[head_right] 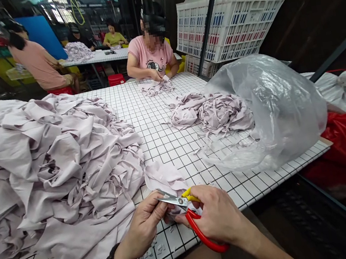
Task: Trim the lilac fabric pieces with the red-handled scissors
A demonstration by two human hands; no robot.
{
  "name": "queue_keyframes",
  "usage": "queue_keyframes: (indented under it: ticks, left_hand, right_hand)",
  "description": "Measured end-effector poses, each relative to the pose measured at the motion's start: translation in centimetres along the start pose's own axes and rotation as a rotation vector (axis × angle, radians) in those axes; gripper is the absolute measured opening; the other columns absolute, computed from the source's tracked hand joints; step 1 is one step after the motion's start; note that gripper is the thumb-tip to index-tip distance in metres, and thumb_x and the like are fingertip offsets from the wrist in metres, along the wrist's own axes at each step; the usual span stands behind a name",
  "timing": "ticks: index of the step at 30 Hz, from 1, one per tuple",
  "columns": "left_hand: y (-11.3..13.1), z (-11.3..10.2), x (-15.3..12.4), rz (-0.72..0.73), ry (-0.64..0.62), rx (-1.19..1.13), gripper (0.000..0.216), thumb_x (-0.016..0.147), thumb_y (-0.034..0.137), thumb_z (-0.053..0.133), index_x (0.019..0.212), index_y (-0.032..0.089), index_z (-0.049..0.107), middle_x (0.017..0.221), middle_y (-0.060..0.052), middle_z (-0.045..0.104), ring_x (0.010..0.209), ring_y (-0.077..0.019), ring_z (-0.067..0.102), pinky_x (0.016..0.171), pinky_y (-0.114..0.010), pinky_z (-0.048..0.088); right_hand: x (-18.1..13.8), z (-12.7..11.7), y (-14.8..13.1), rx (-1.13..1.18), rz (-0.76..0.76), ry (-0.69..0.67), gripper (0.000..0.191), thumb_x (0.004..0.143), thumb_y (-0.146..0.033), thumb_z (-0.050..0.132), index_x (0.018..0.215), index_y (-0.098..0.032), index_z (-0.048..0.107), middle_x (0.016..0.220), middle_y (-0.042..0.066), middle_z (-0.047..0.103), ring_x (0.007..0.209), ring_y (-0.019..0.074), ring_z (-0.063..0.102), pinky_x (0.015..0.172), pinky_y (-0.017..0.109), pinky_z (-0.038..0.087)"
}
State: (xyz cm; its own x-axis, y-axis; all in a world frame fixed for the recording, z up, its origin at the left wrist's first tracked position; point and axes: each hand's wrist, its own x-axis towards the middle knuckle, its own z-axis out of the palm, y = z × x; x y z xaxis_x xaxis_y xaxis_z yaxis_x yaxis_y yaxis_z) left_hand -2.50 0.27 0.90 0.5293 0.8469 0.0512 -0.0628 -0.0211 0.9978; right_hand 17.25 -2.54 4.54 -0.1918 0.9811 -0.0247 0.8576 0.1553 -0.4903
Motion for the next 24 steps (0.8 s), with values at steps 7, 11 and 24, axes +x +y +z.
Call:
queue_keyframes:
  ticks: [7,11,24]
  left_hand:
    - [0.1,0.1,0.0,-0.007,-0.009,0.009,0.029,0.096,0.035,0.044,0.083,0.015,0.06,0.08,-0.002,0.05,0.068,-0.0115,0.047,0.062,-0.023,0.039]
    - [0.4,0.1,0.0,-0.027,-0.02,0.03,0.03,0.096,0.037,0.042,0.084,0.015,0.059,0.079,-0.002,0.049,0.068,-0.0121,0.047,0.062,-0.024,0.04]
    - [-5.9,0.9,3.3,-0.078,-0.05,1.05,0.033,0.078,0.022,0.056,0.111,0.019,0.056,0.102,-0.009,0.058,0.093,-0.0265,0.056,0.083,-0.039,0.046]
  right_hand:
    - [-0.2,0.5,0.6,-0.002,-0.054,0.064,0.037,0.076,-0.046,0.065,0.063,-0.021,0.042,0.057,-0.004,0.047,0.052,0.0104,0.04,0.05,0.023,0.027]
    - [-0.3,1.1,1.0,0.002,-0.069,0.097,0.04,0.074,-0.045,0.066,0.058,-0.021,0.038,0.052,-0.005,0.044,0.049,0.0091,0.036,0.049,0.023,0.025]
    - [10.3,-1.7,8.8,-0.061,0.536,0.195,0.025,0.085,-0.042,0.054,0.088,-0.018,0.06,0.081,0.006,0.067,0.078,0.0202,0.062,0.063,0.026,0.042]
